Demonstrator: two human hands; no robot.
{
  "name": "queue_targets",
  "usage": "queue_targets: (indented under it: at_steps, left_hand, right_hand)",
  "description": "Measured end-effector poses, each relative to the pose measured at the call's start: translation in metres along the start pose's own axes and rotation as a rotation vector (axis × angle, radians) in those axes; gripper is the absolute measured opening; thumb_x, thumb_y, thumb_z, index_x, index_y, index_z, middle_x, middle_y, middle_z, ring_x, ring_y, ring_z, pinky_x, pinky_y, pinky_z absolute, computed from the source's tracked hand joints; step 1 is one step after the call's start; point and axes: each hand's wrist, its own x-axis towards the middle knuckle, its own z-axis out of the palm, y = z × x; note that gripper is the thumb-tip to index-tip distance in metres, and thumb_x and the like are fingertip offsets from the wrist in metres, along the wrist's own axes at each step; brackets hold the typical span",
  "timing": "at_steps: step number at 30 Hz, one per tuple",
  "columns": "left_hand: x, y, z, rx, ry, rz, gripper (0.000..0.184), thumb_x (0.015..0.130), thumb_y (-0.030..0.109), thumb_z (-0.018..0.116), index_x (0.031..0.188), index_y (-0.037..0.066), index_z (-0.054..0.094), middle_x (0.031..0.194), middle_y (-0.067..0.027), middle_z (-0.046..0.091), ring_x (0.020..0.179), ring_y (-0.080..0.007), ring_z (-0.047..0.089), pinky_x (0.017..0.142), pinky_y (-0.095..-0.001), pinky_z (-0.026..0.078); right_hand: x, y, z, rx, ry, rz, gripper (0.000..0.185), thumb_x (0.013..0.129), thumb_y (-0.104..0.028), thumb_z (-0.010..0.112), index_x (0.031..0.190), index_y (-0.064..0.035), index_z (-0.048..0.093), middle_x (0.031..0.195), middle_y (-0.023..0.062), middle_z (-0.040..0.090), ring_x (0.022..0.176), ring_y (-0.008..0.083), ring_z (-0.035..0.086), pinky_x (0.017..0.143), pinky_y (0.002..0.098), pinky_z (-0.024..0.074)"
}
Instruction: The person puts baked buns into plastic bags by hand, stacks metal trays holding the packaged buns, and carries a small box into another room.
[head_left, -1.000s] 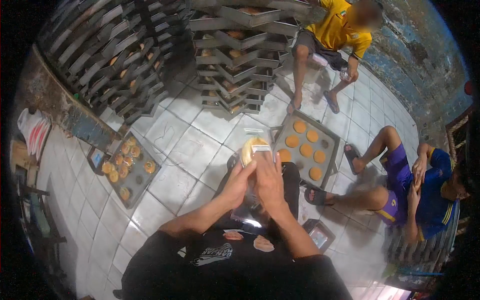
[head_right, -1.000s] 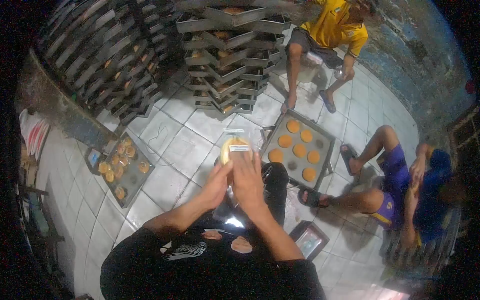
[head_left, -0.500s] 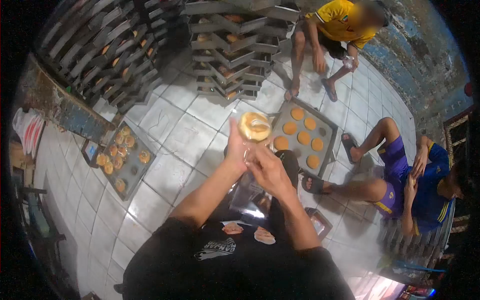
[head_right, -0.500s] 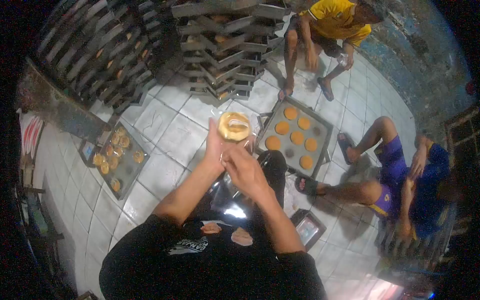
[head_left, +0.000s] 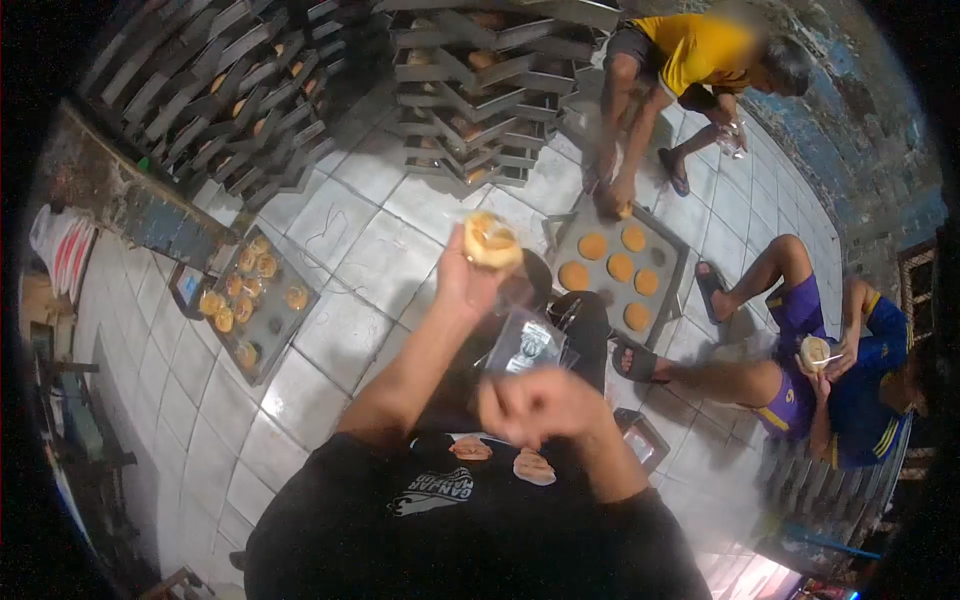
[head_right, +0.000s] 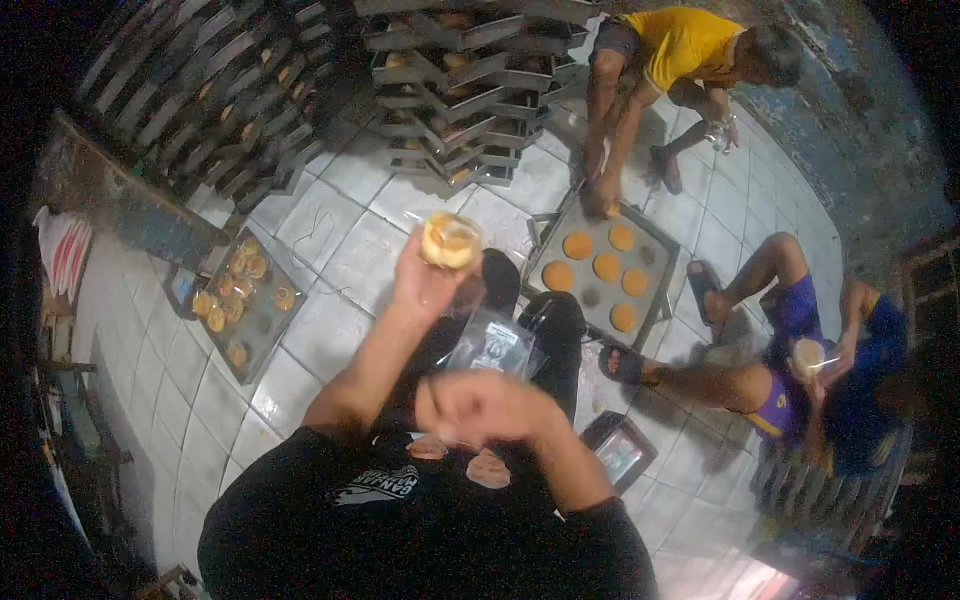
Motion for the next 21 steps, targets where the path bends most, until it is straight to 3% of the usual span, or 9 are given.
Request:
queue_targets:
  at_steps: [1,5,8,10,12,14,16,18,21]
  left_hand:
    - [-0.001,0.013,-0.001,0.080,0.048,0.052,0.054,0.103,0.053,0.039,0.129,0.009,0.054,0.123,-0.0127,0.061,0.115,-0.0285,0.058,0.096,-0.0497,0.050]
    - [-0.020,0.010,0.012,0.101,0.072,0.095,0.051,0.105,0.046,0.032,0.131,0.007,0.053,0.129,-0.0141,0.057,0.118,-0.0301,0.057,0.098,-0.0540,0.048]
    - [-0.005,-0.022,0.003,0.070,0.063,-0.049,0.051,0.105,0.047,0.032,0.129,0.007,0.054,0.128,-0.0141,0.058,0.117,-0.0300,0.057,0.098,-0.0532,0.049]
    - [-0.003,-0.015,0.014,0.065,0.133,-0.006,0.051,0.105,0.046,0.033,0.128,0.007,0.055,0.126,-0.0142,0.059,0.115,-0.0298,0.058,0.097,-0.0506,0.050]
    - [-0.001,0.009,0.005,0.056,0.079,0.066,0.052,0.105,0.047,0.032,0.129,0.007,0.055,0.126,-0.0141,0.060,0.114,-0.0294,0.059,0.095,-0.0489,0.051]
    - [-0.006,0.018,0.003,0.120,0.177,0.091,0.053,0.105,0.048,0.030,0.130,0.008,0.055,0.127,-0.0145,0.060,0.116,-0.0285,0.059,0.096,-0.0481,0.050]
    - [-0.014,0.011,0.005,0.082,0.078,0.109,0.054,0.105,0.049,0.030,0.131,0.008,0.054,0.129,-0.0148,0.059,0.118,-0.0292,0.058,0.098,-0.0488,0.049]
    - [-0.011,-0.011,0.010,0.067,0.145,0.084,0.055,0.105,0.049,0.031,0.133,0.008,0.053,0.130,-0.0151,0.058,0.119,-0.0303,0.057,0.099,-0.0492,0.049]
    - [-0.002,-0.024,0.003,0.087,0.118,-0.024,0.055,0.105,0.049,0.031,0.133,0.008,0.052,0.131,-0.0134,0.058,0.121,-0.0292,0.056,0.101,-0.0491,0.047]
  right_hand:
    - [0.001,0.001,0.001,0.012,-0.002,0.004,0.015,0.089,-0.003,0.067,0.080,-0.0023,0.055,0.085,0.0090,0.060,0.074,0.0116,0.056,0.069,0.0303,0.0479]
    - [0.015,0.010,-0.013,-0.431,0.959,-0.016,0.018,0.089,-0.003,0.067,0.078,-0.0026,0.052,0.085,0.0016,0.058,0.073,0.0086,0.053,0.063,0.0259,0.0444]
    - [0.021,0.040,-0.042,-0.764,0.753,-0.041,0.018,0.084,-0.001,0.070,0.080,-0.0011,0.052,0.085,0.0020,0.061,0.069,0.0105,0.054,0.062,0.0247,0.0451]
    - [0.008,0.010,-0.026,-0.601,0.715,0.212,0.021,0.085,-0.002,0.071,0.077,-0.0029,0.051,0.085,0.0023,0.060,0.068,0.0100,0.053,0.061,0.0233,0.0448]
    - [-0.012,-0.004,0.002,0.137,0.132,0.047,0.025,0.086,-0.003,0.072,0.075,-0.0048,0.050,0.082,0.0029,0.060,0.068,0.0084,0.052,0.059,0.0230,0.0428]
    - [-0.013,0.002,-0.003,-0.414,0.518,0.043,0.021,0.087,-0.002,0.072,0.077,-0.0045,0.054,0.086,0.0056,0.062,0.067,0.0065,0.053,0.059,0.0217,0.0437]
    - [0.007,0.015,-0.016,-0.276,0.953,-0.025,0.018,0.087,-0.003,0.072,0.080,-0.0035,0.055,0.087,0.0040,0.062,0.067,0.0073,0.052,0.060,0.0226,0.0444]
    - [0.015,0.021,-0.023,-0.148,0.921,-0.003,0.018,0.088,-0.006,0.071,0.081,-0.0025,0.055,0.087,0.0022,0.062,0.067,0.0074,0.051,0.062,0.0248,0.0452]
    - [0.010,0.021,-0.023,-0.665,0.668,0.176,0.022,0.089,-0.009,0.070,0.076,-0.0034,0.053,0.086,0.0000,0.060,0.067,0.0108,0.051,0.063,0.0268,0.0430]
